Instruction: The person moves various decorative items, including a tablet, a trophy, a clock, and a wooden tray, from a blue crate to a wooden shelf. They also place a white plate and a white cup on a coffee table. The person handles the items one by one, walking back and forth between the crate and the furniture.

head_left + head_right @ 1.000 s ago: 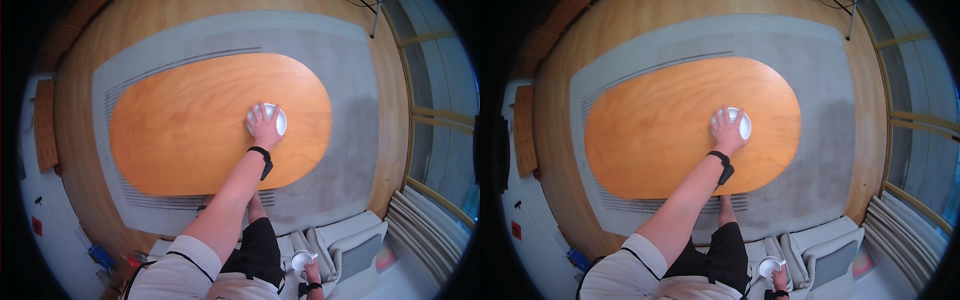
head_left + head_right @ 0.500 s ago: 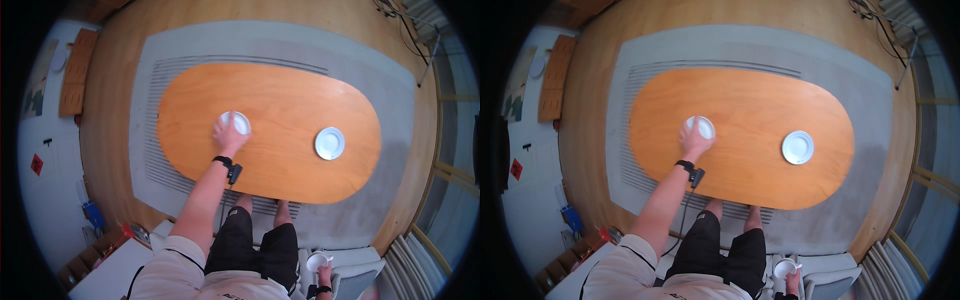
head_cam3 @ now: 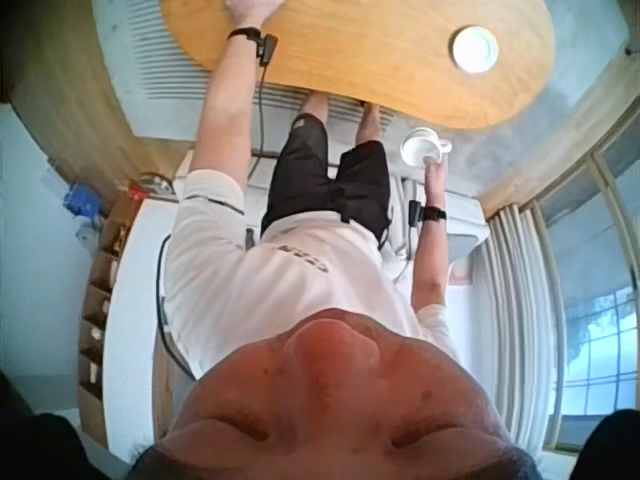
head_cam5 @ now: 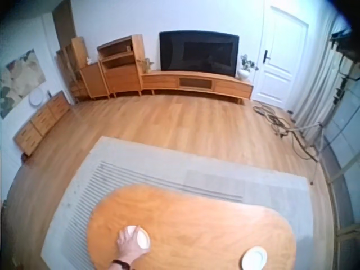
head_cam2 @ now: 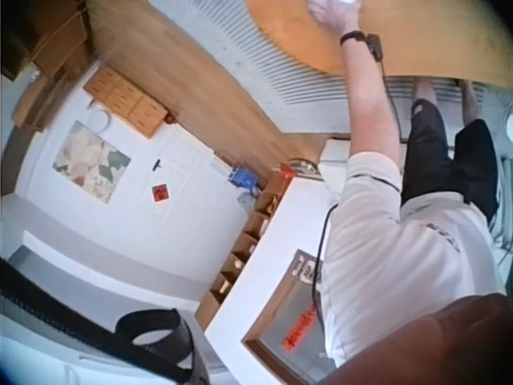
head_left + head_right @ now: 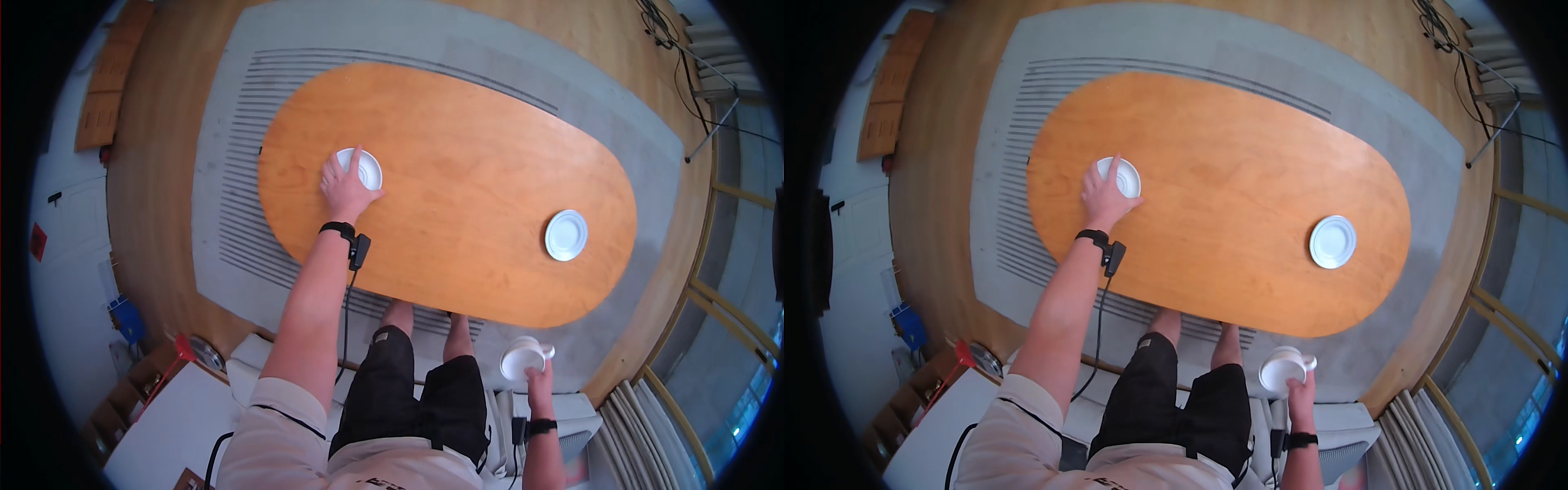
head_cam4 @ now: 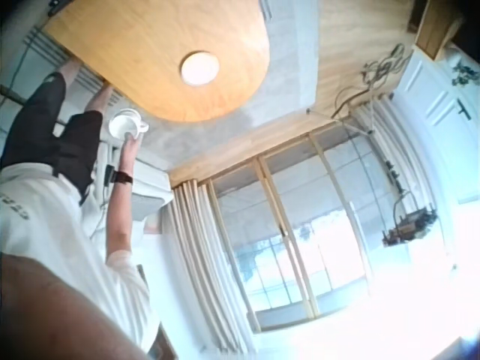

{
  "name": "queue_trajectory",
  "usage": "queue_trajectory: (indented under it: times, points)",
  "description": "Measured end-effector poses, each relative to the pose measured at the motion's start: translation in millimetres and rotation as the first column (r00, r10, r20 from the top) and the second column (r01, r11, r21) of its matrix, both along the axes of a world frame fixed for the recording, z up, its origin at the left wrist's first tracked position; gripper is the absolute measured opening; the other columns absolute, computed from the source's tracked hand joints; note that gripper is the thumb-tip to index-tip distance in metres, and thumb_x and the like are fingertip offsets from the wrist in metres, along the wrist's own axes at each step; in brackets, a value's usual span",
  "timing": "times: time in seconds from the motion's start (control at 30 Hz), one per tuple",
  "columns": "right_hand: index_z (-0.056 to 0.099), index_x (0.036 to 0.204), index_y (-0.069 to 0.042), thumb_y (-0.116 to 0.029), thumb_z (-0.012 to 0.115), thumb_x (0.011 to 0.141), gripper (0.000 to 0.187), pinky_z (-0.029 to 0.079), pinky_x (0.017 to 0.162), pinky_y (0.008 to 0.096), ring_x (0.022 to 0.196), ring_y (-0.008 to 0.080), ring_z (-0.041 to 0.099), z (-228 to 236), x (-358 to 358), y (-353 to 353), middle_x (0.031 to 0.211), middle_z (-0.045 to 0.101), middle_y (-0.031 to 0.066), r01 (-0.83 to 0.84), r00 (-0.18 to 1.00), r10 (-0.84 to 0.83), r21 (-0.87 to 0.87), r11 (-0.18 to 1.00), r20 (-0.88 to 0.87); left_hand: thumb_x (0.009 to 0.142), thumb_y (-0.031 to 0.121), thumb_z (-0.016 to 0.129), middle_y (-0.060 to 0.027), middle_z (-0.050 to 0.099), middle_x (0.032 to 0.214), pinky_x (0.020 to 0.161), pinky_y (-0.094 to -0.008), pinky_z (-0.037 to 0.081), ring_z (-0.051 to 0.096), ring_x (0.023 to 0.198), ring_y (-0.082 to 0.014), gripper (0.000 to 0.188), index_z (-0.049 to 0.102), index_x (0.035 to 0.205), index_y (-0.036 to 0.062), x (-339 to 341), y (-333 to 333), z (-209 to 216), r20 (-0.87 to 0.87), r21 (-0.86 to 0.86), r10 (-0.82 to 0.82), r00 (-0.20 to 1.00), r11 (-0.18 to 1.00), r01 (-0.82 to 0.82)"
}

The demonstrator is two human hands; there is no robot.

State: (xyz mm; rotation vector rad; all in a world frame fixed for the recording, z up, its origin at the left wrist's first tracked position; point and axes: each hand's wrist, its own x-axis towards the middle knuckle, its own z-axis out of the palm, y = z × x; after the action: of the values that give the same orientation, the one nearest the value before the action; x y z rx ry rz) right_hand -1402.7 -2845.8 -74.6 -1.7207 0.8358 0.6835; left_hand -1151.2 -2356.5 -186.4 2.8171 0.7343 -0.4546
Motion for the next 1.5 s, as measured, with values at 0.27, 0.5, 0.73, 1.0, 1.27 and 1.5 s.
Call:
queue_trajectory:
  times: [0.27, 0.5, 0.73, 1.0, 1.27, 1.5]
  points:
    - [0.046, 0.130, 0.000, 0.003, 0.049, 0.077, 0.053, 0.042, 0.093, 0.0293, 0.107, 0.0163, 0.053, -33.4, 68.8, 65.4, 0.116, 0.056, 0.0075, 0.147, 0.985, -0.162, 0.212, 0.966, 0.059, 0.065, 0.029, 0.083, -0.0222, 0.021, 0.151, 0.109, -0.0513, 0.029, 0.023, 0.139, -0.0417, 0.100, 0.028, 0.147, 0.0175, -20.1, -34.8, 8.9, 0.223, -0.345, -0.206, 0.953, 0.898, 0.274]
    - [0.045, 0.133, -0.004, 0.003, 0.047, 0.078, 0.055, 0.043, 0.095, 0.0352, 0.113, 0.0292, 0.056, -55.0, 123.9, 121.2, 0.119, 0.059, 0.0166, -0.195, 0.954, 0.179, 0.042, 0.980, 0.241, 0.066, 0.019, 0.081, -0.0186, 0.025, 0.150, 0.109, -0.0455, 0.035, 0.030, 0.136, -0.0397, 0.096, 0.029, 0.146, 0.0163, -89.1, -163.8, 105.8, 0.268, -0.735, -0.501, 0.823, 0.445, 0.511]
    - [0.044, 0.133, -0.006, -0.001, 0.052, 0.078, 0.056, 0.045, 0.093, 0.0398, 0.111, 0.0382, 0.056, -37.5, 137.5, 129.8, 0.116, 0.058, 0.0225, -0.297, 0.947, 0.301, -0.048, 0.954, 0.110, 0.060, 0.014, 0.083, -0.0152, 0.036, 0.136, 0.101, -0.0449, 0.042, 0.039, 0.127, -0.0386, 0.094, 0.035, 0.141, 0.0155, -111.8, -212.3, 95.2, 0.328, -0.582, -0.435, 0.838, 0.605, 0.543]
    - [0.035, 0.146, -0.011, -0.032, 0.050, 0.097, 0.055, 0.041, 0.100, 0.0345, 0.124, 0.0197, 0.046, -12.7, 141.1, 87.5, 0.139, 0.044, 0.0071, 0.040, 0.999, -0.027, 0.569, 0.822, -0.030, 0.061, 0.015, 0.081, -0.0159, 0.037, 0.133, 0.101, -0.0475, 0.041, 0.039, 0.126, -0.0388, 0.089, 0.034, 0.137, 0.0119, -115.1, -230.7, 96.9, 0.338, -0.628, -0.359, 0.870, 0.602, 0.493]
    - [0.039, 0.142, -0.008, -0.017, 0.046, 0.096, 0.047, 0.045, 0.094, 0.0336, 0.116, 0.0194, 0.052, -42.6, 132.8, 51.7, 0.134, 0.049, 0.0095, 0.022, 0.993, -0.077, 0.529, 0.848, 0.084, 0.064, 0.014, 0.080, -0.0158, 0.039, 0.134, 0.102, -0.0424, 0.040, 0.044, 0.124, -0.0331, 0.093, 0.028, 0.140, 0.0069, -103.2, -243.9, 92.3, 0.276, -0.909, -0.040, 0.960, 0.314, 0.275]
    - [0.044, 0.135, -0.004, -0.004, 0.043, 0.088, 0.047, 0.053, 0.081, 0.0333, 0.101, 0.0199, 0.059, -127.7, 155.8, -3.7, 0.117, 0.057, 0.0113, 0.151, 0.949, -0.174, 0.105, 0.983, 0.263, 0.068, 0.019, 0.079, -0.0128, 0.037, 0.137, 0.105, -0.0412, 0.037, 0.041, 0.127, -0.0271, 0.100, 0.018, 0.146, 0.0103, -76.4, -178.4, 85.4, 0.006, -1.000, 0.480, 0.877, -0.009, 0.011]
